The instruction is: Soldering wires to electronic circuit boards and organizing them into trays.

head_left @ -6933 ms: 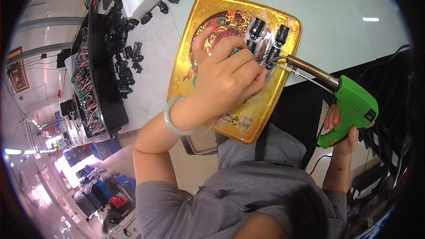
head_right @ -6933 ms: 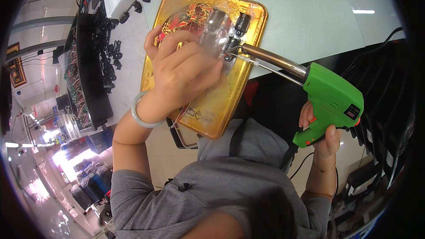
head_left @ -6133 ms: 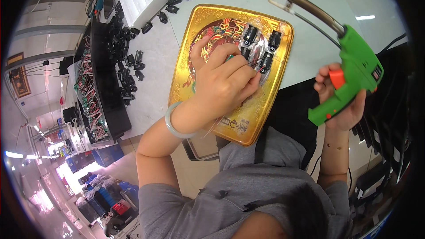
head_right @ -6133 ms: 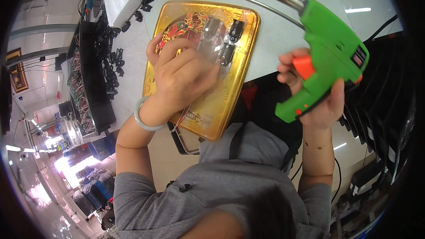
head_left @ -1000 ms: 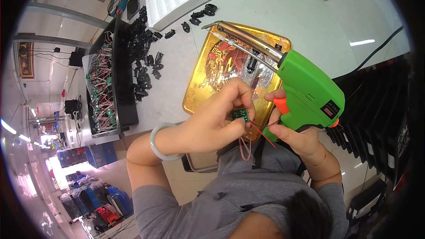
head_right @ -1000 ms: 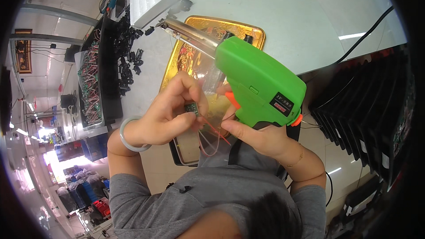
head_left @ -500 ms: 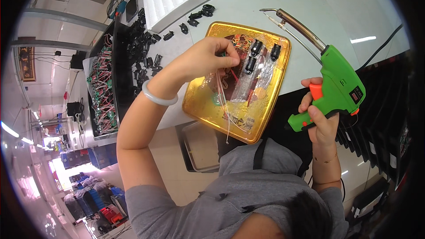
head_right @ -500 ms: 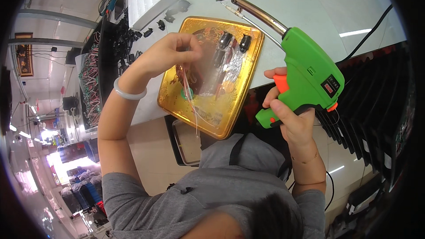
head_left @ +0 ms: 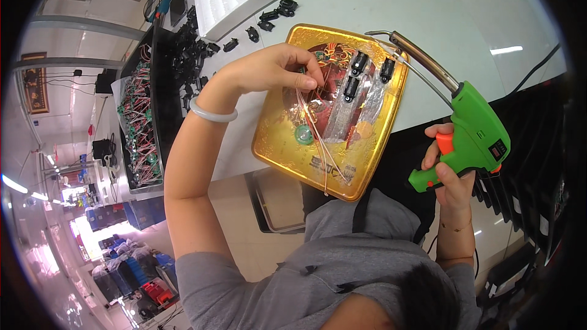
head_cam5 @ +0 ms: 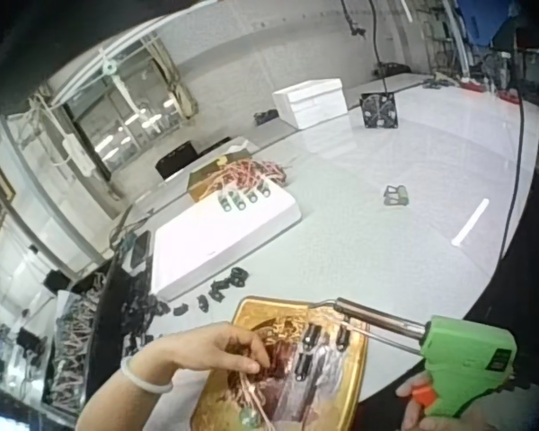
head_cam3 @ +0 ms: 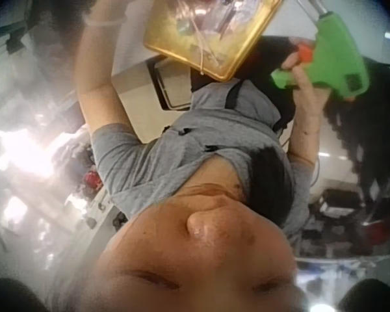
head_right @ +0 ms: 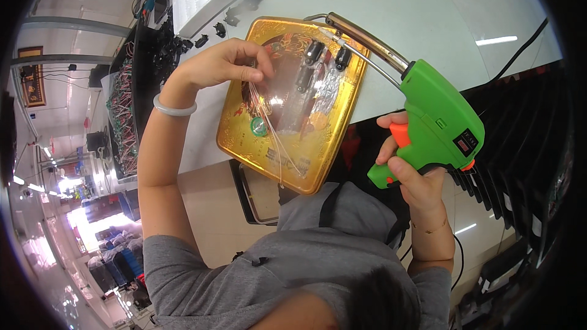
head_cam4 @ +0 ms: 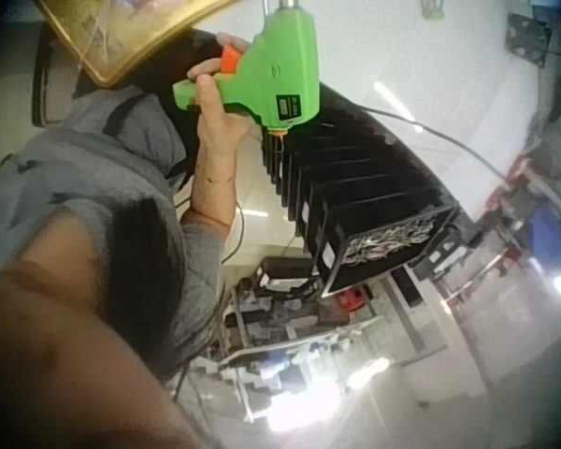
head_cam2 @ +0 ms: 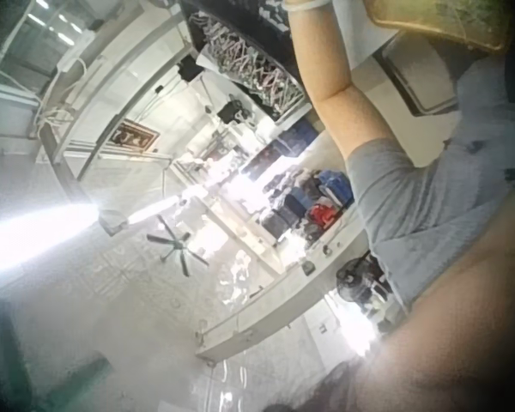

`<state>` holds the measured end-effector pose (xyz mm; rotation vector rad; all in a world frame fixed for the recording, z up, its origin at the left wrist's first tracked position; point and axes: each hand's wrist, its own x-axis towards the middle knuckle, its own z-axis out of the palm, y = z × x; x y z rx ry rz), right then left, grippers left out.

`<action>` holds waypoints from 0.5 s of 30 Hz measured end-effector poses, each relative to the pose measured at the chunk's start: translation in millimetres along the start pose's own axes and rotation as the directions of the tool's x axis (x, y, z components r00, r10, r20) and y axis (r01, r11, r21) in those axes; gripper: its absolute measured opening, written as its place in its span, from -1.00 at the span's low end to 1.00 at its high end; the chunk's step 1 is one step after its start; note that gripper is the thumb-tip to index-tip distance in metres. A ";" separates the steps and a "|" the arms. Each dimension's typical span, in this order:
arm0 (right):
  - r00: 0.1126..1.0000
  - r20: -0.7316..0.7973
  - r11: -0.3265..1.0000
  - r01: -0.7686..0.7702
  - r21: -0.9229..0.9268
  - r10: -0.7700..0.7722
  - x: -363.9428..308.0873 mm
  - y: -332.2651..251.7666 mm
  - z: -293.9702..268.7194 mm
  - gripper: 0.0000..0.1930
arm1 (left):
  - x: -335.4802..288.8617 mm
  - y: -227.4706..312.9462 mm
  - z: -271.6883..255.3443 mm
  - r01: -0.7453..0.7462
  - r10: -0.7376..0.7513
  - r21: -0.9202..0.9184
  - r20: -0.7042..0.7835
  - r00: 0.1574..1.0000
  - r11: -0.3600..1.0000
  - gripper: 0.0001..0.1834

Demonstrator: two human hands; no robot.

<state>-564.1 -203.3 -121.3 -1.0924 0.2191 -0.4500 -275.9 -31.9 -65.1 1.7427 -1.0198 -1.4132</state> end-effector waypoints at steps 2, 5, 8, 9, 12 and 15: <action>1.000 0.010 1.000 -0.003 -0.007 0.003 -0.3 0.0 -0.2 -0.51 | 0.8 -1.5 -1.6 -0.015 0.013 0.052 0.034 0.999 0.999 -0.85; 1.000 0.018 1.000 -0.009 -0.019 0.009 -1.5 -0.5 -0.8 -0.51 | 0.6 3.6 -1.5 -0.020 0.016 0.174 0.025 1.000 0.985 -0.86; 1.000 0.013 0.999 -0.009 -0.033 0.010 -3.6 -0.5 -2.4 -0.50 | -1.4 11.1 -0.8 -0.008 0.004 0.314 0.014 1.000 0.950 -0.87; 1.000 0.008 0.999 -0.006 -0.042 0.006 -4.3 -0.4 -2.8 -0.50 | -1.7 12.1 -2.2 0.019 -0.024 0.340 0.011 1.000 0.940 -0.88; 1.000 -0.014 0.999 -0.025 -0.043 0.025 -6.0 0.1 -2.7 -0.49 | -1.5 6.5 -2.4 0.012 -0.005 0.269 -0.026 1.000 0.963 -0.89; 1.000 -0.002 0.996 -0.009 -0.087 0.009 -6.9 0.1 -1.6 -0.48 | -1.0 0.3 7.0 -0.044 0.058 0.109 -0.131 0.990 0.993 -0.90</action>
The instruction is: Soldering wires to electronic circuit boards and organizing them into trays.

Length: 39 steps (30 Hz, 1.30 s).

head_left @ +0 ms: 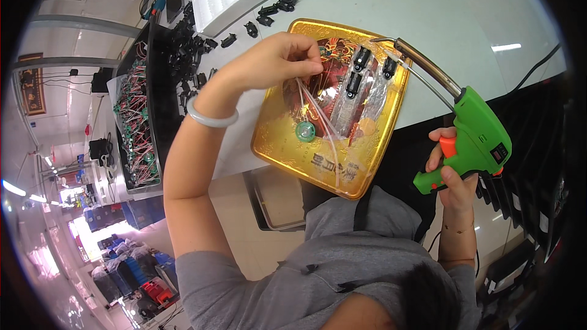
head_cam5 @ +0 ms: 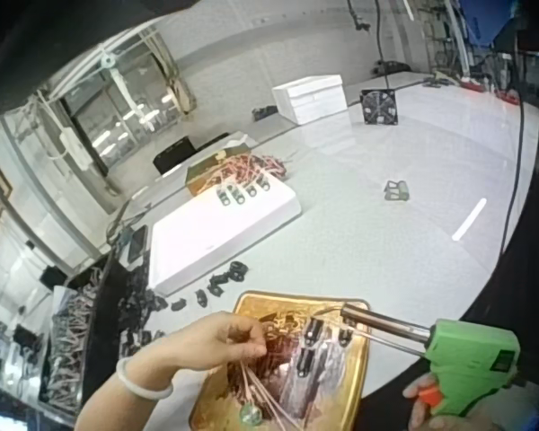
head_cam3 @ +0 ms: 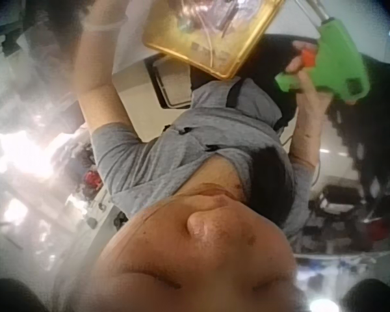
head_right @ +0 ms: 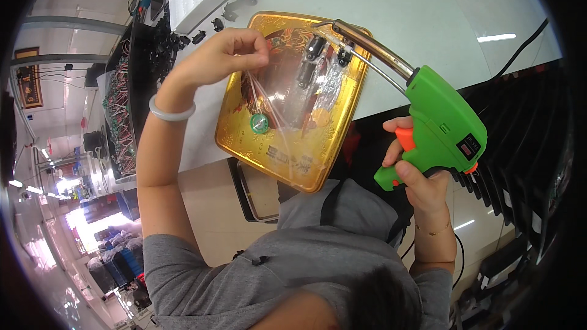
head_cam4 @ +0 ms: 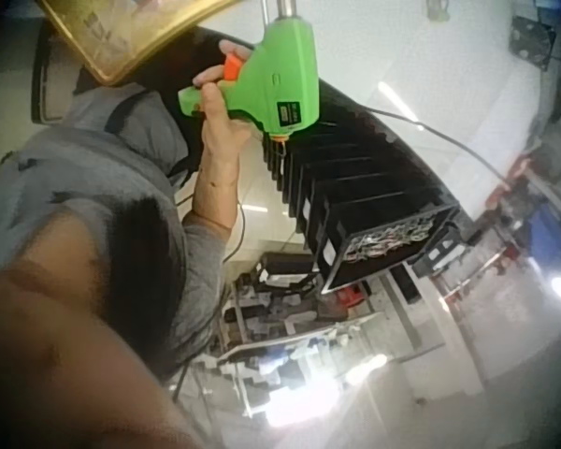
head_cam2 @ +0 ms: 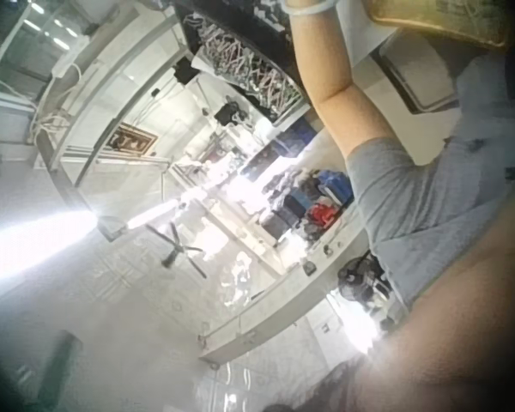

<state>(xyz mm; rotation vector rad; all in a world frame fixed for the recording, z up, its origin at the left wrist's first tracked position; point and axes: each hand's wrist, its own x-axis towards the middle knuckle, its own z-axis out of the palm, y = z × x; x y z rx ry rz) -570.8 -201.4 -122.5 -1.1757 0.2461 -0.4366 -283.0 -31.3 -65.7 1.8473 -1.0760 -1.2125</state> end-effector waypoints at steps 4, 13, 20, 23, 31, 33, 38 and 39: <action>0.999 0.006 0.998 -0.033 0.047 0.033 -2.4 1.0 -5.5 -0.41 | 1.2 -2.7 31.8 -0.031 -0.001 -0.155 -0.203 0.979 0.987 -0.88; 1.000 0.027 0.999 -0.010 -0.051 0.012 -7.9 8.2 -5.0 -0.36 | 0.9 -23.0 67.3 -0.077 0.029 -0.081 -0.480 0.877 0.994 -0.89; 1.000 -0.006 0.995 -0.030 -0.096 0.029 -9.1 11.1 -2.8 -0.40 | -1.7 -20.7 69.5 -0.068 0.053 -0.014 -0.486 0.872 0.998 -0.89; 0.999 0.014 0.996 -0.032 -0.082 0.034 -6.8 9.8 -2.0 -0.42 | -2.4 -23.8 68.8 -0.089 0.102 0.050 -0.491 0.865 0.995 -0.90; 0.999 -0.002 0.998 -0.044 -0.054 0.044 -6.1 12.0 -2.1 -0.44 | -3.1 -24.8 68.0 -0.082 0.119 0.098 -0.480 0.869 0.992 -0.93; 0.999 -0.022 0.998 -0.049 -0.045 0.048 -5.3 12.2 0.0 -0.44 | -3.0 -26.6 68.0 -0.100 0.129 0.085 -0.482 0.867 0.991 -0.93; 0.998 -0.022 0.996 -0.066 -0.055 0.065 -5.9 12.5 -0.5 -0.44 | -4.1 -23.5 68.2 -0.080 0.110 0.083 -0.478 0.872 0.993 -0.93; 0.997 -0.022 0.996 -0.073 -0.053 0.072 -5.9 12.6 -0.5 -0.44 | -4.1 -23.6 68.2 -0.077 0.095 0.056 -0.475 0.875 0.995 -0.93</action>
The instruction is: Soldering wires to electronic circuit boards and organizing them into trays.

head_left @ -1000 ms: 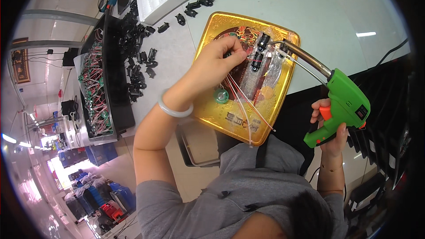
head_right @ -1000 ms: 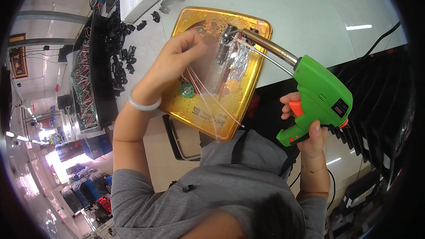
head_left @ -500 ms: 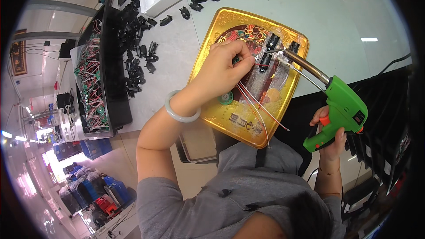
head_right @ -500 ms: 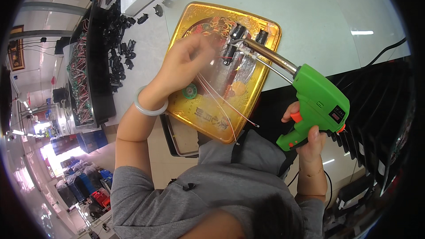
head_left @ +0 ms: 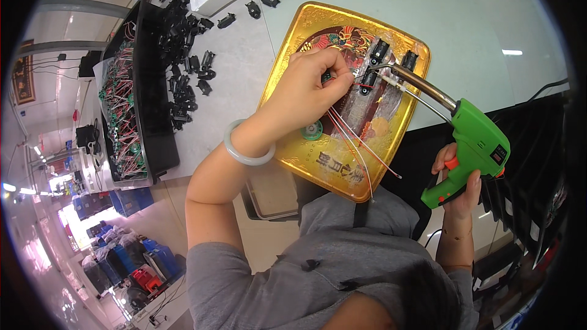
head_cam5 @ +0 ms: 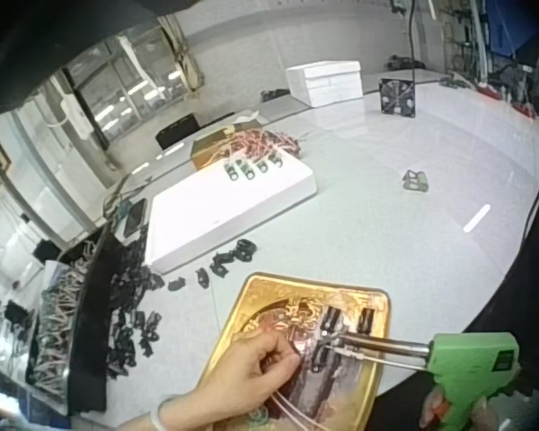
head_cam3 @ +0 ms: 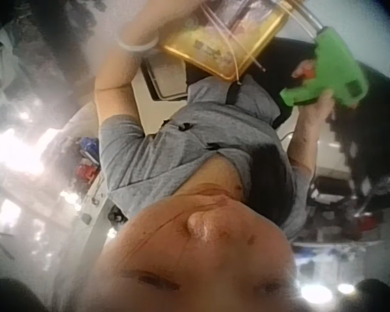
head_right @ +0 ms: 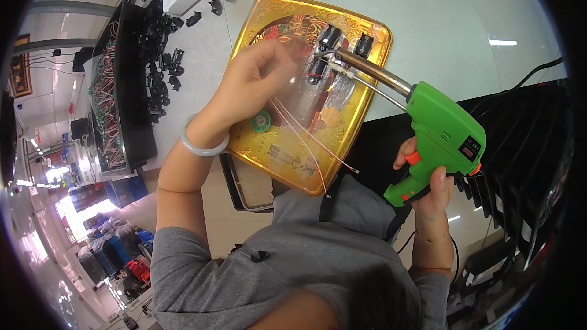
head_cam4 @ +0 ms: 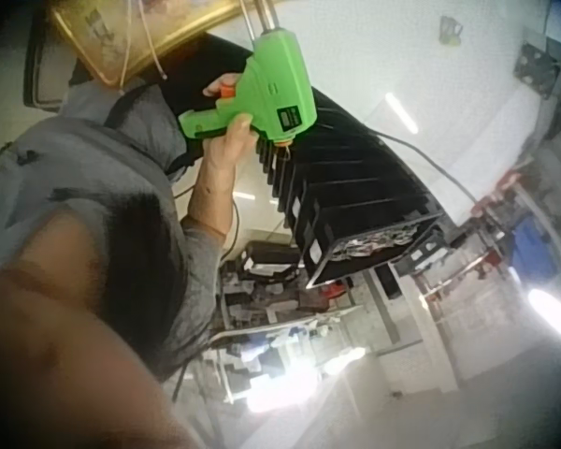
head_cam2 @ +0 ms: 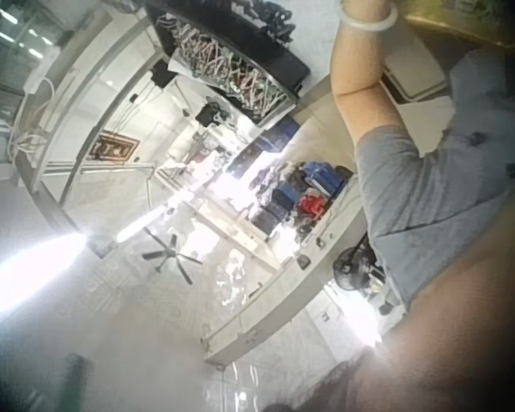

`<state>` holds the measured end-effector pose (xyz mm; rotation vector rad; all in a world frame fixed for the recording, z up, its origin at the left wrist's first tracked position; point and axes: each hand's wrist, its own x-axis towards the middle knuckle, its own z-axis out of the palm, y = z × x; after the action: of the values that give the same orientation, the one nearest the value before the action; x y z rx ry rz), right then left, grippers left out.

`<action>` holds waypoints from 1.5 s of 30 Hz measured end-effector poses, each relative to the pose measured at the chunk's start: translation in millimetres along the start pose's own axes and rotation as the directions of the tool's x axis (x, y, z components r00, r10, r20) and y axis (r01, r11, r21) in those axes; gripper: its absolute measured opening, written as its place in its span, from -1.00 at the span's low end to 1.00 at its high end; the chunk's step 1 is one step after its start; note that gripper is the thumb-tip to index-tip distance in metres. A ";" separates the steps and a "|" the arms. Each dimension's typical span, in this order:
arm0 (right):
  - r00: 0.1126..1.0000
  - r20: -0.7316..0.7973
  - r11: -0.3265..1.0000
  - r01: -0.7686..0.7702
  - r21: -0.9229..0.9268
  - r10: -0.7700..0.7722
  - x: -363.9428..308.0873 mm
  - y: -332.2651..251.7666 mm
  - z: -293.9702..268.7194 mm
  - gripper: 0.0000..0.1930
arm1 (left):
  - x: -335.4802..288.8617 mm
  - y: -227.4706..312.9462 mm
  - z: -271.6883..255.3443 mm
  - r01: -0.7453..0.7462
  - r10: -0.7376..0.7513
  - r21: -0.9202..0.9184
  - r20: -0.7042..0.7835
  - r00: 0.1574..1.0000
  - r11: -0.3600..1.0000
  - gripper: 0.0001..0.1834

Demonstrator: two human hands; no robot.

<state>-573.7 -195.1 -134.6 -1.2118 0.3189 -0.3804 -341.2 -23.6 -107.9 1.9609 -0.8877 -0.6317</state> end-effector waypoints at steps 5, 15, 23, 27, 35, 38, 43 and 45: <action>1.000 0.024 0.999 -0.012 0.050 0.010 -1.4 5.4 -9.3 -0.37 | 0.5 -1.4 0.8 -0.032 0.032 0.022 -0.007 0.999 0.999 -0.93; 0.999 -0.031 0.999 -0.033 0.026 0.034 -1.0 4.4 1.5 -0.47 | -0.3 -1.9 0.2 -0.051 0.052 0.033 -0.011 0.999 0.998 -0.92; 0.998 -0.042 0.998 -0.041 0.039 0.042 -3.3 5.7 2.8 -0.49 | 0.1 -1.3 0.2 -0.045 0.046 0.026 -0.007 0.999 0.999 -0.91; 0.998 -0.050 0.998 -0.039 0.040 0.041 -4.5 7.1 3.1 -0.50 | -0.8 2.4 -0.3 -0.010 0.010 -0.004 0.000 1.000 1.000 -0.90; 0.994 -0.097 0.999 -0.041 0.004 0.041 -6.3 8.1 6.6 -0.50 | 0.1 -0.6 0.3 -0.023 0.023 0.029 -0.006 1.000 0.999 -0.90; 0.994 -0.106 0.999 -0.030 -0.017 0.029 -6.9 9.1 6.7 -0.50 | 0.2 -0.7 0.1 -0.036 0.036 0.033 -0.009 0.999 0.999 -0.90; 0.992 -0.127 0.998 -0.011 -0.064 0.003 -8.2 9.1 8.5 -0.49 | -0.1 -1.4 1.1 -0.036 0.036 0.039 -0.016 0.999 0.999 -0.91; 0.999 -0.033 0.994 0.010 -0.107 -0.014 -8.9 10.3 2.7 -0.47 | -0.3 0.3 0.8 -0.024 0.025 0.032 -0.015 1.000 0.999 -0.90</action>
<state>-579.3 -185.8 -143.1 -1.3139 0.3653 -0.3987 -342.1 -23.9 -108.0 1.9779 -0.9162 -0.5913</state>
